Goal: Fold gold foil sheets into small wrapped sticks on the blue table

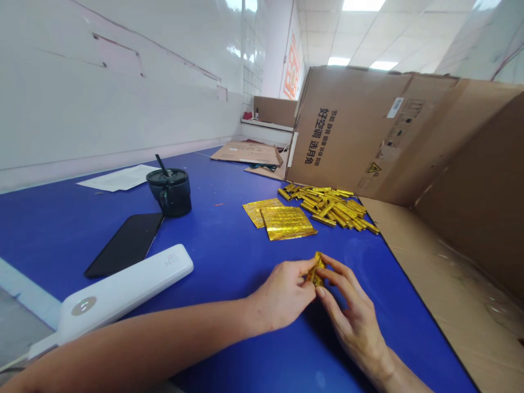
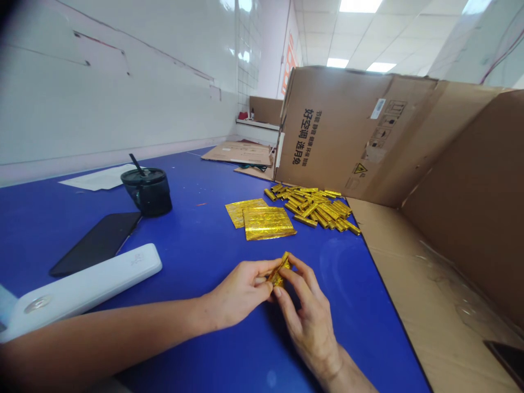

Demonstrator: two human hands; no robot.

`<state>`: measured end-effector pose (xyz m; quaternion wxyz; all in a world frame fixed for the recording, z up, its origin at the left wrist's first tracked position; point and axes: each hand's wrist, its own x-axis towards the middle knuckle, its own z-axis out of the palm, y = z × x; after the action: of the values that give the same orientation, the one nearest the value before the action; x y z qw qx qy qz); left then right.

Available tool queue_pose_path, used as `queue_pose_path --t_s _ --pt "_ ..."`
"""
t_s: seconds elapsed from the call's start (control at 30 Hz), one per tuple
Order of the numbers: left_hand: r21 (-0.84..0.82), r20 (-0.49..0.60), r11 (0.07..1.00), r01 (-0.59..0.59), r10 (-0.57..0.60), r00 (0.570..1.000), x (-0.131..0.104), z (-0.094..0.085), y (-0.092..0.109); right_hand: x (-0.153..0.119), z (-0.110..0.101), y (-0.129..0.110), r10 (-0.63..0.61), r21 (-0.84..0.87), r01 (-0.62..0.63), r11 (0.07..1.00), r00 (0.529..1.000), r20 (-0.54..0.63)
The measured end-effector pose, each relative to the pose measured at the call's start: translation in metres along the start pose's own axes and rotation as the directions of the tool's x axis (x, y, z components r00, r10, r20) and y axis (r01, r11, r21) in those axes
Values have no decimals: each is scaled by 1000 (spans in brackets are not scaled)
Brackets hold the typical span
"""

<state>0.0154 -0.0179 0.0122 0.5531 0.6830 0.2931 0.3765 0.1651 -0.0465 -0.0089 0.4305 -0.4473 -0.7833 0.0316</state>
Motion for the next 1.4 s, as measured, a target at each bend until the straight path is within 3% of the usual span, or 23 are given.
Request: queue_pose_path --t_s 0.63,1.07,1.4 --pt "116 -37 993 -18 22 999 -4 2 3 1 -2 0 -53 -8 53 999 998 -25" --pt "277 -84 961 -3 27 996 -4 0 -2 1 -1 -1 -24 6 25 1000 998 -62" --pt "272 -90 962 -9 35 995 -4 0 -2 2 -1 -2 -63 26 65 998 996 -56"
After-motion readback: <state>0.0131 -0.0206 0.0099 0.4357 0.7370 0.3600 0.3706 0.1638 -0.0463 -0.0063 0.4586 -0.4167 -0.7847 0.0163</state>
